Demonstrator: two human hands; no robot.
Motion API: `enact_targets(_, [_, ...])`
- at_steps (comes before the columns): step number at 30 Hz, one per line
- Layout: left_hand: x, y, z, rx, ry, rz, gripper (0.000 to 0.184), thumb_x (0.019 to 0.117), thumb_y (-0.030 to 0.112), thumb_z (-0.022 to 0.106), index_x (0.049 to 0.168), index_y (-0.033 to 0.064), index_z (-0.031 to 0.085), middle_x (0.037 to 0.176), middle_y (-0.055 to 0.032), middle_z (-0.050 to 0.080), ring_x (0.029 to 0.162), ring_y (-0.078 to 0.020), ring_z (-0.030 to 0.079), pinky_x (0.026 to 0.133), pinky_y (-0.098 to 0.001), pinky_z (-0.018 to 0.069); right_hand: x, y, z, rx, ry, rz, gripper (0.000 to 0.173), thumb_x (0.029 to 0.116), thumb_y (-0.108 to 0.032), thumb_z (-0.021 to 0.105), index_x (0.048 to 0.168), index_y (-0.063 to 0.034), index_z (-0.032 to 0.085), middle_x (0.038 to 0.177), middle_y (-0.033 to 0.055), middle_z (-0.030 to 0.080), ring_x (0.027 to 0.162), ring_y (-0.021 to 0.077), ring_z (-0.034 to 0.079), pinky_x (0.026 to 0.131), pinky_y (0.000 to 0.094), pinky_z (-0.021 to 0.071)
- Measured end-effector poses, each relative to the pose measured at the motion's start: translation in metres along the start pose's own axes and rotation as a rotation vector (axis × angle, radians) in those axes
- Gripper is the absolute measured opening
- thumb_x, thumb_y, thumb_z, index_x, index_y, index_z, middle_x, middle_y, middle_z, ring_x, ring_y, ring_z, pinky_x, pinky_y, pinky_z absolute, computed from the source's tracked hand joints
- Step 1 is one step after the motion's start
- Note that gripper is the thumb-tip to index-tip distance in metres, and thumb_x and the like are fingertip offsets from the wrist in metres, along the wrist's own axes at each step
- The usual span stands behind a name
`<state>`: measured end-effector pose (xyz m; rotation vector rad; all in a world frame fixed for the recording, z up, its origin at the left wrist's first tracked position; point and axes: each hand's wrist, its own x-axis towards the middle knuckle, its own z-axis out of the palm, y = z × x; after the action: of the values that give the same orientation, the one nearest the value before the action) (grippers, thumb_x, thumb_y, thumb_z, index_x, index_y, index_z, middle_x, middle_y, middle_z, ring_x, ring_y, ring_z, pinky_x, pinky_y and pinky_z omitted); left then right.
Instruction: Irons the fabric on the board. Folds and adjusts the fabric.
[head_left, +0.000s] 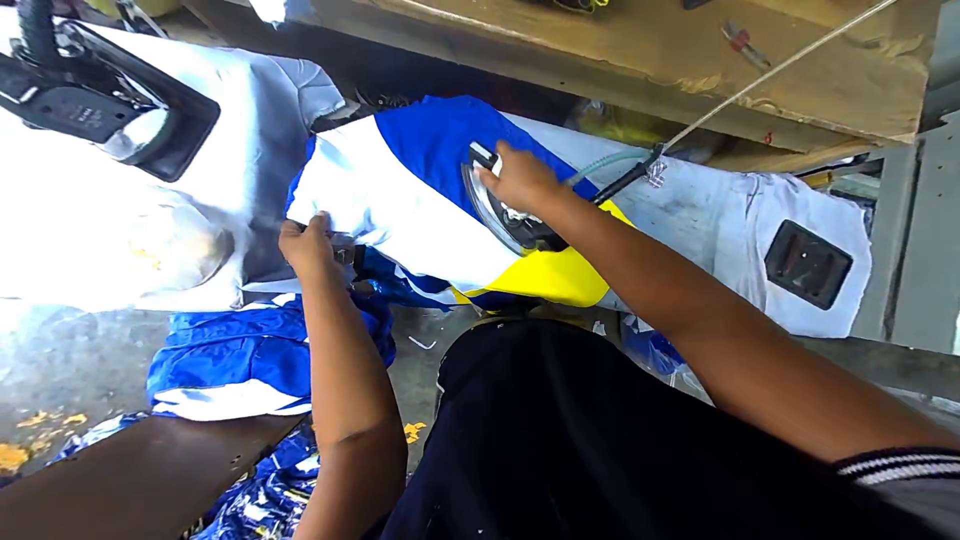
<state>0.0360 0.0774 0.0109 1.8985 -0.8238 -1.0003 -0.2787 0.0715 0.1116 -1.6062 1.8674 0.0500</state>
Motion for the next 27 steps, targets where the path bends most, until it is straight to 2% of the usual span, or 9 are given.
enact_targets(2, [0.001, 0.001, -0.005, -0.005, 0.022, 0.049, 0.036, 0.0998, 0.019, 0.062, 0.126, -0.0046, 0.055, 0.109, -0.0116, 0.062, 0.09, -0.0104, 0.063, 0.085, -0.0313, 0.0545, -0.022, 0.014, 0.007, -0.051, -0.065, -0.05, 0.058, 0.1067, -0.048, 0.051, 0.143, -0.0023, 0.05, 0.113, 0.0253, 0.069, 0.107, 0.0436, 0.068, 0.088, 0.0627, 0.0536])
enact_targets(7, [0.01, 0.002, -0.013, 0.004, 0.016, 0.13, 0.038, 0.1007, 0.017, 0.06, 0.13, -0.0062, 0.053, 0.116, -0.0147, 0.063, 0.1, -0.0118, 0.065, 0.092, -0.0313, 0.0545, -0.087, 0.078, 0.025, -0.141, -0.143, -0.106, 0.051, 0.1065, -0.043, 0.053, 0.13, 0.002, 0.055, 0.097, 0.0257, 0.069, 0.092, 0.0457, 0.07, 0.078, 0.063, 0.0539])
enact_targets(11, [0.016, 0.007, -0.016, -0.026, 0.017, 0.15, 0.033, 0.101, 0.016, 0.059, 0.125, -0.0046, 0.054, 0.109, -0.0102, 0.062, 0.093, -0.0081, 0.064, 0.087, -0.0286, 0.0542, -0.097, 0.097, 0.03, -0.19, -0.119, -0.112, 0.052, 0.1056, -0.045, 0.053, 0.126, 0.003, 0.059, 0.093, 0.0251, 0.07, 0.088, 0.0462, 0.07, 0.073, 0.063, 0.0538])
enact_targets(13, [0.017, 0.006, -0.015, -0.091, 0.009, 0.164, 0.029, 0.1014, 0.015, 0.058, 0.123, -0.0038, 0.053, 0.104, -0.007, 0.062, 0.088, -0.0064, 0.064, 0.083, -0.0268, 0.0549, -0.085, 0.079, 0.03, -0.182, -0.094, -0.121, 0.052, 0.1055, -0.045, 0.053, 0.125, 0.0029, 0.059, 0.093, 0.0251, 0.069, 0.088, 0.0464, 0.07, 0.073, 0.0628, 0.0537])
enact_targets(16, [0.019, 0.004, -0.012, -0.178, 0.011, 0.176, 0.023, 0.103, 0.014, 0.055, 0.12, -0.0012, 0.052, 0.099, -0.0035, 0.061, 0.083, -0.0052, 0.063, 0.078, -0.0258, 0.0551, -0.049, 0.027, 0.026, -0.162, -0.095, -0.12, 0.053, 0.1056, -0.046, 0.053, 0.129, 0.0006, 0.057, 0.097, 0.0252, 0.07, 0.094, 0.0458, 0.07, 0.078, 0.0629, 0.054])
enact_targets(20, [0.016, 0.006, -0.006, -0.21, 0.032, 0.146, 0.026, 0.1056, 0.013, 0.05, 0.127, -0.0019, 0.048, 0.106, -0.0073, 0.06, 0.09, -0.0074, 0.065, 0.083, -0.0282, 0.0564, 0.009, -0.048, 0.02, -0.104, -0.06, -0.174, 0.054, 0.1053, -0.046, 0.054, 0.138, -0.0028, 0.055, 0.11, 0.0236, 0.07, 0.105, 0.0424, 0.069, 0.087, 0.062, 0.0538])
enact_targets(22, [0.012, 0.01, -0.002, -0.21, 0.042, 0.123, 0.029, 0.1068, 0.015, 0.049, 0.131, -0.0017, 0.046, 0.109, -0.0091, 0.061, 0.09, -0.0092, 0.065, 0.082, -0.0295, 0.0572, 0.033, -0.078, 0.018, -0.101, -0.047, -0.226, 0.054, 0.1055, -0.046, 0.053, 0.14, -0.004, 0.055, 0.116, 0.0221, 0.07, 0.11, 0.0401, 0.068, 0.089, 0.0604, 0.0537])
enact_targets(25, [0.01, 0.01, -0.001, -0.219, 0.058, 0.114, 0.03, 0.1067, 0.015, 0.049, 0.131, -0.0027, 0.047, 0.109, -0.0099, 0.061, 0.09, -0.0097, 0.065, 0.081, -0.0298, 0.0564, 0.053, -0.101, 0.014, -0.116, -0.05, -0.266, 0.053, 0.1062, -0.046, 0.052, 0.141, -0.0051, 0.054, 0.118, 0.0199, 0.069, 0.111, 0.0373, 0.068, 0.089, 0.0579, 0.0541])
enact_targets(27, [0.012, 0.009, -0.001, -0.257, 0.073, 0.129, 0.026, 0.1063, 0.015, 0.049, 0.127, -0.0016, 0.048, 0.105, -0.0079, 0.06, 0.087, -0.0083, 0.065, 0.08, -0.0287, 0.0565, 0.057, -0.1, 0.01, -0.085, -0.024, -0.224, 0.054, 0.1067, -0.046, 0.051, 0.141, -0.0046, 0.054, 0.117, 0.0209, 0.069, 0.111, 0.0385, 0.068, 0.089, 0.0587, 0.0541])
